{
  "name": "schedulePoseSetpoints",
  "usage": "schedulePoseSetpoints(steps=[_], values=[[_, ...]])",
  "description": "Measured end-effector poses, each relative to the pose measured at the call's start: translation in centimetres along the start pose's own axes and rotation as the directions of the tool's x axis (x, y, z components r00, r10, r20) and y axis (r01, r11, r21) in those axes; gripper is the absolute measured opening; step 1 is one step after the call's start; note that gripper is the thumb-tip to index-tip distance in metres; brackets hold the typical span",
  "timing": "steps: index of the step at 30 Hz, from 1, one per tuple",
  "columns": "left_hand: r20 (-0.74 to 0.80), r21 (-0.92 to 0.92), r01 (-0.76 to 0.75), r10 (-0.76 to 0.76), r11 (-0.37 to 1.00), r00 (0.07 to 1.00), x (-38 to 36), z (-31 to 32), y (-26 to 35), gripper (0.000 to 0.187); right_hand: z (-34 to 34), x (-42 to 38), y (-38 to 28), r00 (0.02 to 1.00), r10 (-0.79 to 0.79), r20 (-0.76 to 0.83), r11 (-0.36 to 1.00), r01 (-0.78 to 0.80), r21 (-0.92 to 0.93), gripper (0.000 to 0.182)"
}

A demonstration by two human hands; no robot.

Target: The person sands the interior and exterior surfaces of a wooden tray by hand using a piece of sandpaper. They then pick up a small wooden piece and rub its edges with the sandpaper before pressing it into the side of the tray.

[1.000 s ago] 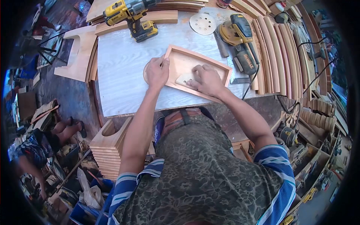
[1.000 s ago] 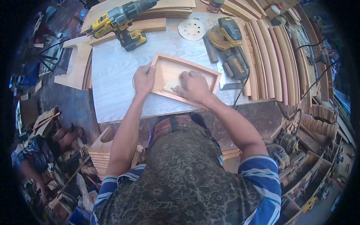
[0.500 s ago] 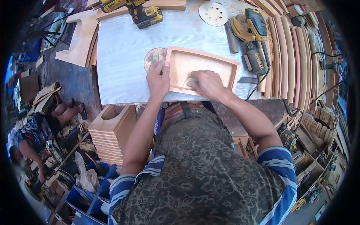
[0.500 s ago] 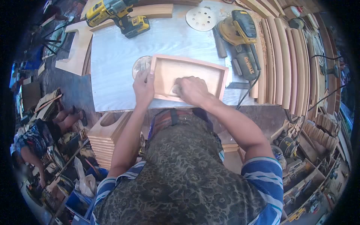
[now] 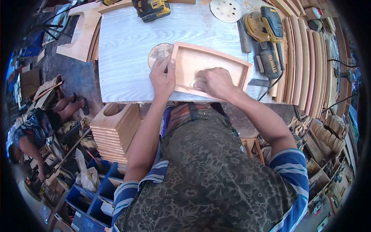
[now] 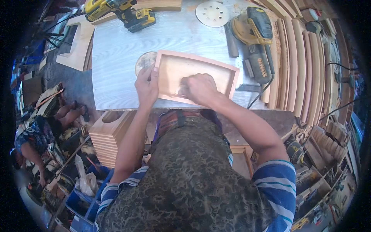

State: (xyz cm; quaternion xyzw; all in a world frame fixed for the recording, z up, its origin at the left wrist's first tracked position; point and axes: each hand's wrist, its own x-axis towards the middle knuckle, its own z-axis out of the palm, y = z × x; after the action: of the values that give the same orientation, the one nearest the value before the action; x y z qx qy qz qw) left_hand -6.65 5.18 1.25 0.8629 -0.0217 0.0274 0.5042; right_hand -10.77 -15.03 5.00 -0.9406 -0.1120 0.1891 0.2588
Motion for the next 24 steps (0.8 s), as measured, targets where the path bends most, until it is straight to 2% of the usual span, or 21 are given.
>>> schedulePoseSetpoints(steps=[2,6,9,12,14,16,18,21,24], values=[[0.012,-0.006,0.003,-0.003,1.0,1.0,0.0,0.0,0.0,0.033,0.3,0.1,-0.2,0.999,0.001,-0.051,0.999,0.001,0.033,0.028],[0.013,0.014,-0.026,0.026,1.0,1.0,-0.1,0.0,-0.4,0.033,1.3,3.8,-3.3,0.999,-0.018,-0.028,0.998,0.016,-0.068,0.023],[0.02,0.029,-0.011,0.01,1.0,1.0,-0.2,-0.2,-0.3,0.033,0.4,3.1,-3.3,0.995,0.082,0.064,0.992,-0.076,-0.099,0.025],[0.031,0.012,0.033,-0.034,0.999,0.999,-0.2,-0.1,-0.5,0.032,-1.4,0.0,-0.3,0.989,0.103,0.109,0.989,-0.09,-0.119,0.023],[0.028,-0.007,0.042,-0.041,0.999,0.999,-0.1,0.0,-0.6,0.032,-0.3,0.4,-0.6,0.994,0.09,0.07,0.992,-0.082,-0.101,0.022],[0.02,0.033,-0.001,0.0,0.999,1.0,-0.1,0.1,-0.7,0.033,1.1,2.9,-2.7,0.999,-0.007,-0.052,0.999,0.004,-0.053,0.022],[0.012,0.022,-0.016,0.016,1.0,1.0,-0.1,0.1,-0.6,0.033,1.8,4.9,-3.5,0.995,-0.023,-0.093,0.994,0.013,-0.105,0.021],[0.033,0.027,-0.012,0.011,1.0,0.999,-0.3,-0.2,-0.7,0.034,0.5,2.8,-3.1,0.998,0.059,0.009,0.99,-0.057,-0.125,0.019],[0.018,0.029,-0.007,0.006,1.0,1.0,-0.3,0.1,-0.9,0.034,-0.9,-1.1,-0.1,0.99,0.137,0.033,0.986,-0.133,-0.097,0.023]])
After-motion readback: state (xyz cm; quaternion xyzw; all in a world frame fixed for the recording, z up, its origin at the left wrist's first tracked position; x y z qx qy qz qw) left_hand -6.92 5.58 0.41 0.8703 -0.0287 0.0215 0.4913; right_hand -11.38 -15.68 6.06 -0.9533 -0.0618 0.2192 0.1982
